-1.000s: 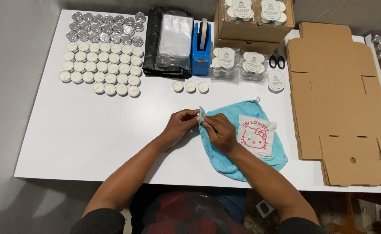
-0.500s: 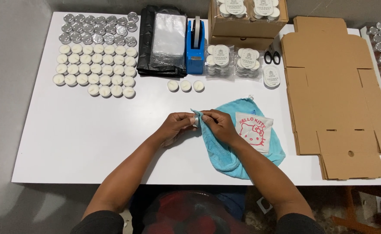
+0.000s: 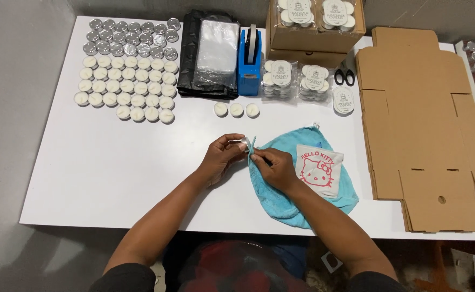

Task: The person is wiping the work surface and then packing small tealight candles into clear plastic bags, four per bag.

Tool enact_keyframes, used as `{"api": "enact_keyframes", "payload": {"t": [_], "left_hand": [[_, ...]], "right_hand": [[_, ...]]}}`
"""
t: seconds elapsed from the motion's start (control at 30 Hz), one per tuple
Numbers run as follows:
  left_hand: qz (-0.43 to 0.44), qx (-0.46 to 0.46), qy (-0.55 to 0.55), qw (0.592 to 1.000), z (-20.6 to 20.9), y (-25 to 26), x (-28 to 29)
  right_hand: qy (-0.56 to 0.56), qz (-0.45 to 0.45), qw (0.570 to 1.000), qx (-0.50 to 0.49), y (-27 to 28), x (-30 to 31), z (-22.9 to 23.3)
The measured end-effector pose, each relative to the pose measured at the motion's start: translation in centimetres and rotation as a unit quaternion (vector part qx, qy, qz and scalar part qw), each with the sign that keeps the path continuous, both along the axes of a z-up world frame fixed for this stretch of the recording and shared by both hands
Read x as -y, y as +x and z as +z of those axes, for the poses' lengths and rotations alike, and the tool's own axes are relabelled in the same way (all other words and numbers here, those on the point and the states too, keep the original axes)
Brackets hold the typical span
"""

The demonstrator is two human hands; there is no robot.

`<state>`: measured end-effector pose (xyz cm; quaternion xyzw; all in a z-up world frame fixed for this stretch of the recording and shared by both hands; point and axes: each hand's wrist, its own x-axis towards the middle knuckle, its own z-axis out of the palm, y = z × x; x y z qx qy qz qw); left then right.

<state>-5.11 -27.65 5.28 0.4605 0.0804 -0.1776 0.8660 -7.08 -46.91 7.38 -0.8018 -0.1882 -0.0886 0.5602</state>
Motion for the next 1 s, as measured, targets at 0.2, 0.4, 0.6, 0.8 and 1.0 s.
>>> {"api": "enact_keyframes", "payload": {"t": [0.2, 0.4, 0.6, 0.8, 1.0], "left_hand": [[0.002, 0.050, 0.058, 0.997, 0.4, -0.5, 0.6], [-0.059, 0.111, 0.093, 0.988, -0.2, -0.9, 0.5], [-0.068, 0.116, 0.096, 0.986, -0.5, -0.7, 0.2], [-0.059, 0.057, 0.007, 0.997, -1.2, -0.6, 0.1], [-0.028, 0.037, -0.016, 0.999, -0.6, -0.6, 0.1]], "right_hand": [[-0.053, -0.046, 0.990, 0.122, -0.3, -0.5, 0.9], [0.007, -0.024, 0.993, 0.116, 0.0, -0.1, 1.4], [0.027, 0.008, 0.999, 0.031, 0.9, 0.9, 0.5], [0.079, 0.003, 0.991, -0.104, 0.9, 1.0, 0.3], [0.082, -0.010, 0.986, -0.144, 0.4, 0.7, 0.4]]}}
